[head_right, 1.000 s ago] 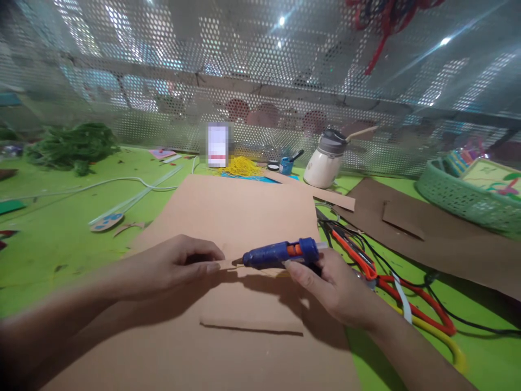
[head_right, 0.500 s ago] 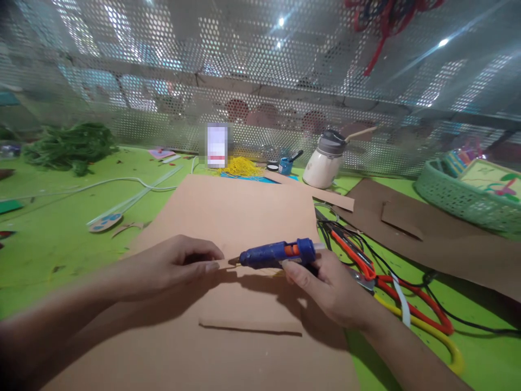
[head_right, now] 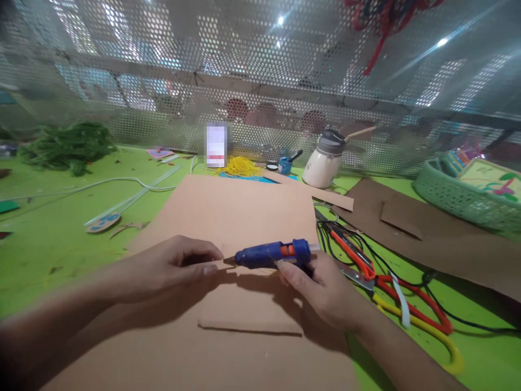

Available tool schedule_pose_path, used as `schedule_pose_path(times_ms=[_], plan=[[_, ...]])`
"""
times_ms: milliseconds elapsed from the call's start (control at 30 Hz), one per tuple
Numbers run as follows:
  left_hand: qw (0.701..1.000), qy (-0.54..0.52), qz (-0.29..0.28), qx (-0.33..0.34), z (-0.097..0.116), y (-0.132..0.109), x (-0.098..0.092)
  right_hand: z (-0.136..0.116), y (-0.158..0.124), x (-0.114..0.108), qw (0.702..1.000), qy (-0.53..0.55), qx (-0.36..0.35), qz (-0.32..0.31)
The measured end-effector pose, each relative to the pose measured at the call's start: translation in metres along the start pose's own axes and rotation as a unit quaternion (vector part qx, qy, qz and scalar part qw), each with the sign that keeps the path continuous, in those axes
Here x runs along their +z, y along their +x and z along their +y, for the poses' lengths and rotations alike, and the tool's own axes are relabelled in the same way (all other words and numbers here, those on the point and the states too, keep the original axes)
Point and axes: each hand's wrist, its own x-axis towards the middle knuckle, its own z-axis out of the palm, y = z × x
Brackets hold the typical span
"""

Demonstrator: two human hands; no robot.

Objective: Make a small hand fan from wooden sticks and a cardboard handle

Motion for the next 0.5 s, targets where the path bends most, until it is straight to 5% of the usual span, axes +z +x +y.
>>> schedule_pose_path(times_ms=[500], plan=[[1.0,-0.026,0.016,-0.006,0.0009,0.0008,-0.003,0.0076,-0.0031,-0.0033,0.998,0.049,-0.024,0.018]])
